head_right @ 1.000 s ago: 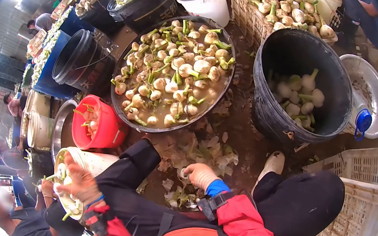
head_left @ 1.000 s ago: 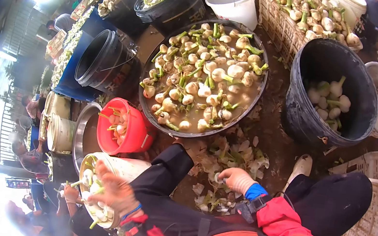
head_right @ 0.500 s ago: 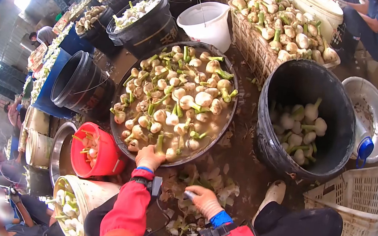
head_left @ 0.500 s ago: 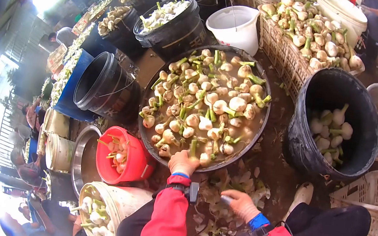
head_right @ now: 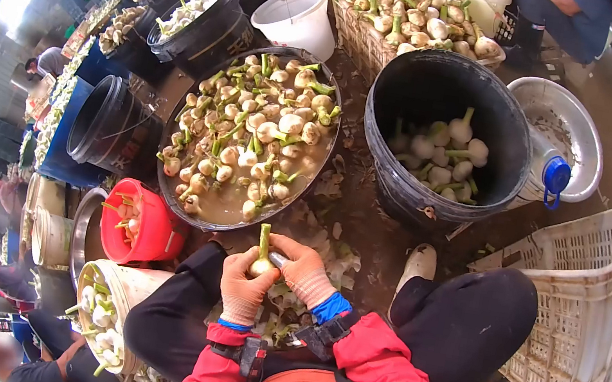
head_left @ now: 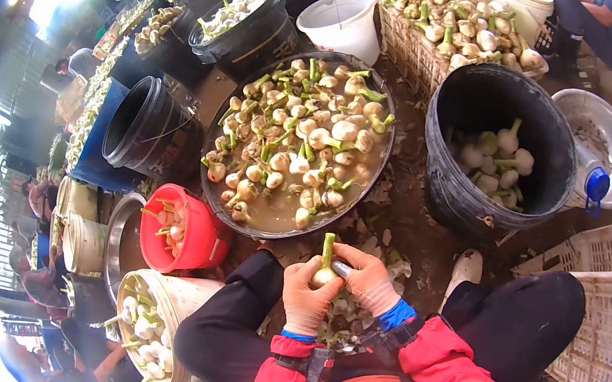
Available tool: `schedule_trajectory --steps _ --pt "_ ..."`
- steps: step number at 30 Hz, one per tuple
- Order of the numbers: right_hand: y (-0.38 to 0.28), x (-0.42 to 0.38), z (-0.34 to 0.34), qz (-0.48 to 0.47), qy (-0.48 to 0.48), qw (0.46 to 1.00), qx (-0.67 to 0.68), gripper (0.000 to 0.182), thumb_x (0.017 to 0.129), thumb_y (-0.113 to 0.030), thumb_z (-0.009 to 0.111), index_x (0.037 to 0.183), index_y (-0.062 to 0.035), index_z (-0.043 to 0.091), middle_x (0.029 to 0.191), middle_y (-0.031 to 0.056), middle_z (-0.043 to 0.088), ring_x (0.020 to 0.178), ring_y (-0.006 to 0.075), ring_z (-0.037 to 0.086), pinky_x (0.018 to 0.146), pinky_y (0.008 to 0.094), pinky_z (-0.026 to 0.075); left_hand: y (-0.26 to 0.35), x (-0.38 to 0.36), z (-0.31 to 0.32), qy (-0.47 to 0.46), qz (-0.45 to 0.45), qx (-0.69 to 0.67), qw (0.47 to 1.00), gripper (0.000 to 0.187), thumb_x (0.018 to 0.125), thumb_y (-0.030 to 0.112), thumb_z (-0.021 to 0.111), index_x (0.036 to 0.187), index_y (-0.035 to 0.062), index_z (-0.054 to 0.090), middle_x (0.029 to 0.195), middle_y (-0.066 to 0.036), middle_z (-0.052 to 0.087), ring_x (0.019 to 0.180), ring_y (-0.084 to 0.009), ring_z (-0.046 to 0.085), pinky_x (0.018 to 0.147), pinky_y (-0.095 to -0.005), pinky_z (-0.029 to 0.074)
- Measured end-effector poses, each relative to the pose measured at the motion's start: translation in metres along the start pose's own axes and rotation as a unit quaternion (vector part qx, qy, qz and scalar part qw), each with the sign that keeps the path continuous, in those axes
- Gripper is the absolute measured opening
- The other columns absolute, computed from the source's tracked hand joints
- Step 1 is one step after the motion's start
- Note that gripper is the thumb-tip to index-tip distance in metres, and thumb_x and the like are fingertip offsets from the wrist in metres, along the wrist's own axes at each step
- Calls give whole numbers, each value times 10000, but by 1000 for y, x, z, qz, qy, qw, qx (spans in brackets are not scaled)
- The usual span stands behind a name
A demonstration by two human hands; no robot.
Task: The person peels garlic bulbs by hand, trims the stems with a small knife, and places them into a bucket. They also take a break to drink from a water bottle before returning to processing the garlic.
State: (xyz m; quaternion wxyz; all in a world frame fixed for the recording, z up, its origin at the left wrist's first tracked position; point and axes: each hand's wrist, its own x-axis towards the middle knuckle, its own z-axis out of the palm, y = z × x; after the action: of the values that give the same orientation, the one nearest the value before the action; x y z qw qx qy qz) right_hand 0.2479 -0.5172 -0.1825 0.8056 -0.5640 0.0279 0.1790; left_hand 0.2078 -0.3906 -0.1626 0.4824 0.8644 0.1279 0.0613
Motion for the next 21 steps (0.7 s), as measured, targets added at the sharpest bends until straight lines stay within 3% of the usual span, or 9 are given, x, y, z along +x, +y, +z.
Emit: schedule_trajectory --steps 4,7,9,10,11,13,17,20,21 --pt "-6 -8 4 -7 -13 999 -42 368 810 29 546 1175 -11 573 1072 90 645 977 149 581 846 260 450 12 -9 -2 19 37 50 998 489 619 110 790 1076 42 630 990 -105 517 891 -210 546 771 -298 474" --pt "-4 -12 10 -10 22 993 -112 357 809 30 543 1163 -4 571 1062 109 648 979 159 584 846 268 450 23 -14 -3 28 100 202 974 467 631 113 776 1070 43 630 961 -106 526 879 -209 545 761 -303 473" --pt "0 -13 6 -23 48 984 -170 351 809 31 540 1158 -1 571 1057 118 648 980 163 585 849 271 449 11 -14 -5 22 108 136 985 414 655 115 756 1043 33 634 990 -104 544 866 -201 562 738 -286 472" --pt "-3 -13 2 -26 5 990 -137 354 799 32 550 1151 8 576 1062 105 642 984 151 577 860 265 444 6 -12 -8 -45 -61 -146 986 458 712 96 722 1150 88 592 987 -106 589 859 -232 592 748 -322 501" --pt "-5 -12 -2 -30 -40 993 -104 358 788 33 560 1144 18 582 1068 92 635 989 138 569 872 259 440 1 -8 -14 -88 -190 -451 868 402 796 137 666 1182 124 554 1034 -101 613 849 -241 620 691 -341 522" --pt "-9 -13 -4 -38 -66 995 -71 362 796 31 553 1157 15 576 1066 88 638 985 139 570 871 258 437 -4 -7 -29 -134 -298 -663 673 327 853 228 616 1160 133 552 1055 -80 627 856 -218 623 627 -316 519" --pt "-16 -19 -2 -52 -103 993 26 361 842 7 561 1203 15 552 1089 35 622 985 135 564 875 244 425 0 -10 -27 -124 -297 -659 680 371 846 261 634 1164 110 518 1086 -55 602 839 -180 606 575 -246 466" --pt "-1 -18 3 72 -65 973 209 327 876 -37 594 1196 19 555 1079 29 606 943 114 573 827 244 457 -2 -10 -23 -114 -260 -555 782 539 808 264 691 1262 92 457 1066 -86 587 856 -197 597 607 -281 475" --pt "2 -18 2 70 -62 973 210 327 876 -37 594 1196 19 555 1079 29 606 943 114 573 827 244 457 -1 -13 -21 -117 -260 -554 782 539 808 264 691 1262 92 457 1066 -86 587 856 -197 597 607 -281 475"
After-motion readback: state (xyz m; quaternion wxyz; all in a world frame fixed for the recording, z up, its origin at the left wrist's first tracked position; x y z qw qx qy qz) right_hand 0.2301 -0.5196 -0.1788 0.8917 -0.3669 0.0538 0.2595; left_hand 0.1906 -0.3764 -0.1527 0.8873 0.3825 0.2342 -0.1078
